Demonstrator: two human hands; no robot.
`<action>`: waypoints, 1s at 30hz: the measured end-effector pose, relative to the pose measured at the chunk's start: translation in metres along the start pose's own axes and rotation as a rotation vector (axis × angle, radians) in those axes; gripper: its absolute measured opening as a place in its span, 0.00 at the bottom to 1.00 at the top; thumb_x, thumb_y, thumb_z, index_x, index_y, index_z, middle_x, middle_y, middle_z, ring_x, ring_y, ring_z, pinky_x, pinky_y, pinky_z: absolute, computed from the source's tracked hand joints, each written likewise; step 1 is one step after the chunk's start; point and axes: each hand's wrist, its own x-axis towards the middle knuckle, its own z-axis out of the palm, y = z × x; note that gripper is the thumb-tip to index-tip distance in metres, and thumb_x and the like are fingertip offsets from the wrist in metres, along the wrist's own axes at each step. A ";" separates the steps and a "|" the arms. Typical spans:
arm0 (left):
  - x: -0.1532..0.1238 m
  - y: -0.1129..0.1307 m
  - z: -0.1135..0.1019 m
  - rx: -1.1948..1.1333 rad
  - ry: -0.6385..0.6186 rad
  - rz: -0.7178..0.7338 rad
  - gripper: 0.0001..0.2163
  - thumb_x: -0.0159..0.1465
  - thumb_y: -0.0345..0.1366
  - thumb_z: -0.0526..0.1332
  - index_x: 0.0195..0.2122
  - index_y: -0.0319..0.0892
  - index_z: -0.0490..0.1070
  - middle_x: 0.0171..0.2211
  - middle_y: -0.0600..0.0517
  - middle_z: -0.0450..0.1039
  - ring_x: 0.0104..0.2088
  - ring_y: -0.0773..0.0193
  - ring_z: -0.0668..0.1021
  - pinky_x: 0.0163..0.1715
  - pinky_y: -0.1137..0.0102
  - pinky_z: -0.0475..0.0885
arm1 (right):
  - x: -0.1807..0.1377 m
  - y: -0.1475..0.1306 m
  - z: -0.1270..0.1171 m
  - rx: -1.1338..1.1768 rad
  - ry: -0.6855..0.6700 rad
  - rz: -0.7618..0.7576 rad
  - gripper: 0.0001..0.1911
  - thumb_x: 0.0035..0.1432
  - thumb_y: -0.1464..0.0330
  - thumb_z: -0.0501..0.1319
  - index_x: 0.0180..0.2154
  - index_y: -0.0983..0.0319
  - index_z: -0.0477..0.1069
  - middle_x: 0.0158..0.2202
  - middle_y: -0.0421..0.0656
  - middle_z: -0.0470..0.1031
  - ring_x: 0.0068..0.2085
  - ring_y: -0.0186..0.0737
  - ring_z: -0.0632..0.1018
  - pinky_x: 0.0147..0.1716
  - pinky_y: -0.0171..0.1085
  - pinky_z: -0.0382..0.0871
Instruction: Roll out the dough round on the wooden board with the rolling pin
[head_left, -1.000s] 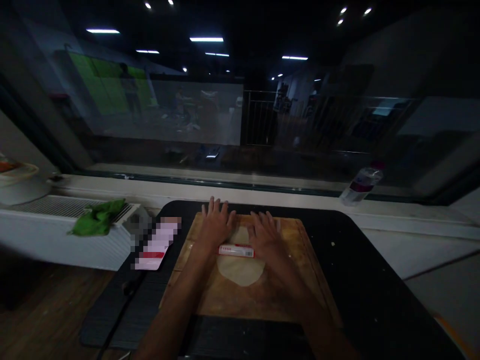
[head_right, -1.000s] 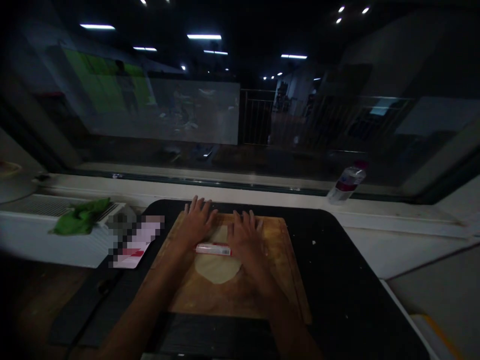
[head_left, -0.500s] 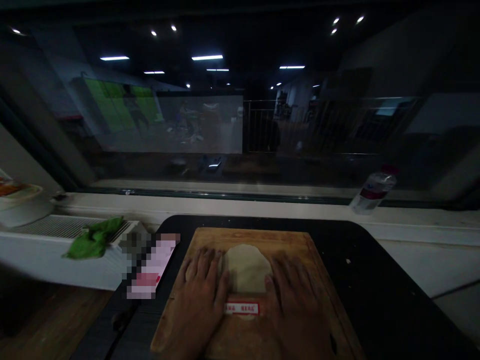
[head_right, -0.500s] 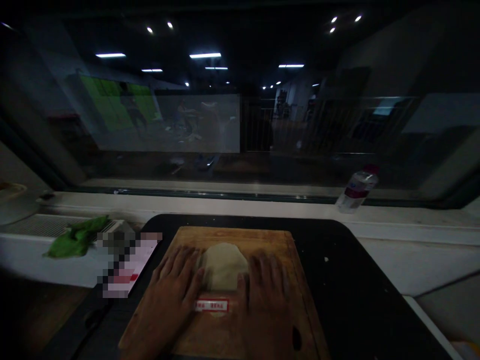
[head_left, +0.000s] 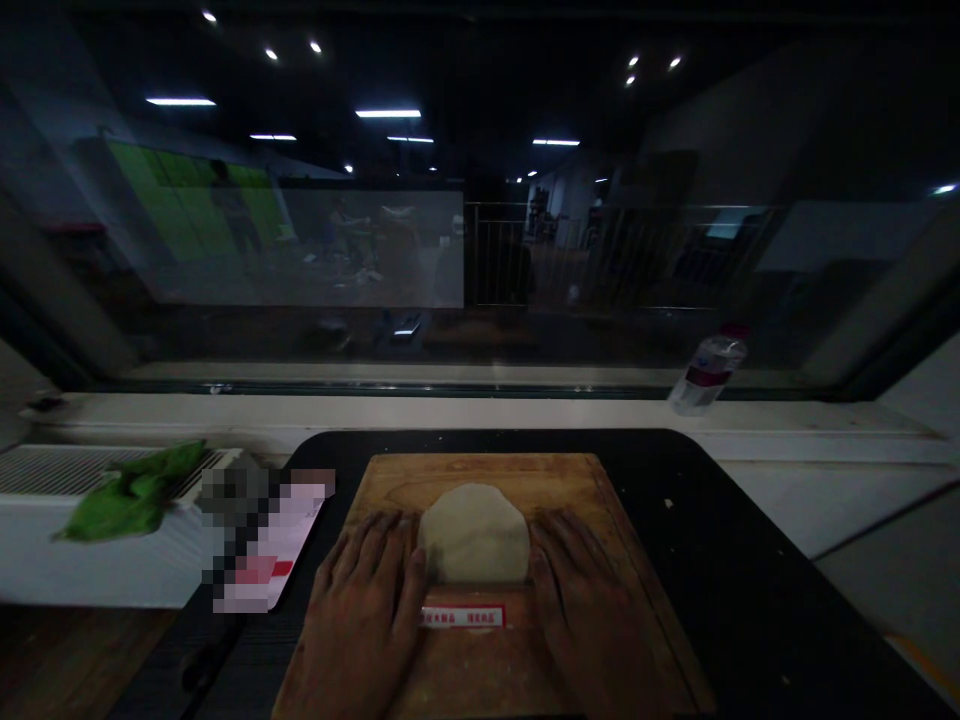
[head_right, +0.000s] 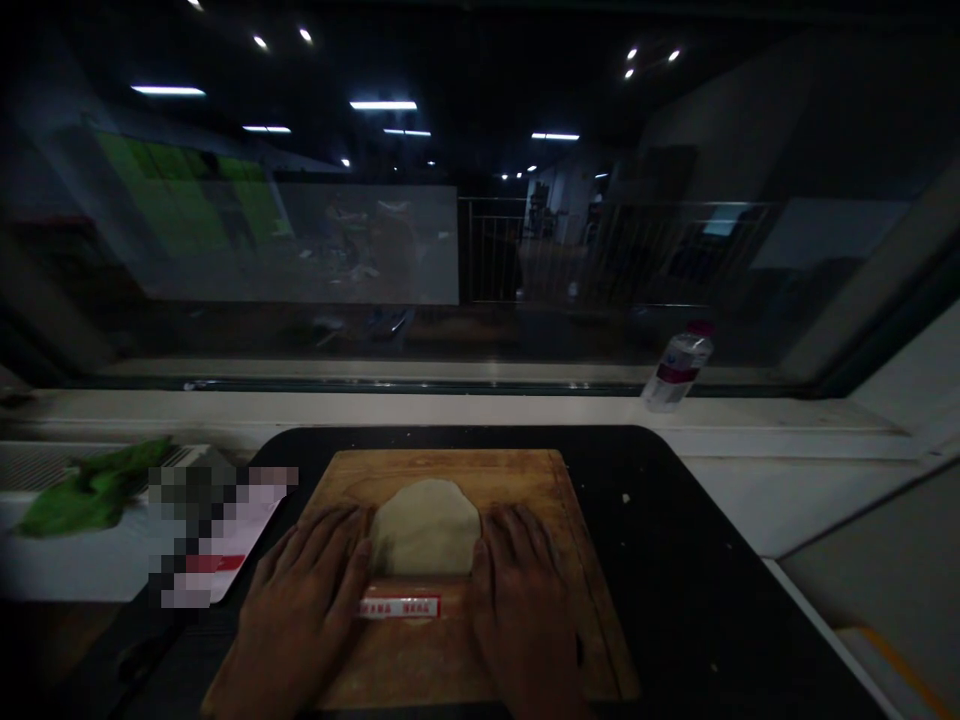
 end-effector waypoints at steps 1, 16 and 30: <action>-0.002 -0.002 0.001 -0.003 0.008 0.014 0.23 0.80 0.44 0.51 0.65 0.47 0.80 0.64 0.46 0.82 0.66 0.45 0.79 0.67 0.47 0.73 | -0.002 0.001 0.001 0.002 0.014 -0.004 0.27 0.81 0.63 0.48 0.65 0.56 0.81 0.67 0.45 0.82 0.69 0.52 0.80 0.70 0.52 0.76; 0.019 0.004 0.000 0.012 -0.090 -0.003 0.23 0.80 0.41 0.51 0.68 0.46 0.78 0.66 0.43 0.80 0.68 0.43 0.78 0.64 0.44 0.77 | 0.027 0.011 0.004 0.076 -0.083 -0.014 0.26 0.81 0.62 0.49 0.66 0.53 0.80 0.67 0.44 0.82 0.70 0.51 0.79 0.72 0.57 0.74; -0.064 -0.035 0.016 0.004 -0.043 0.147 0.21 0.76 0.43 0.61 0.69 0.62 0.78 0.67 0.53 0.80 0.64 0.46 0.80 0.57 0.50 0.82 | -0.043 0.020 0.002 0.121 -0.010 -0.150 0.27 0.79 0.60 0.50 0.69 0.48 0.77 0.69 0.41 0.80 0.69 0.54 0.79 0.66 0.55 0.81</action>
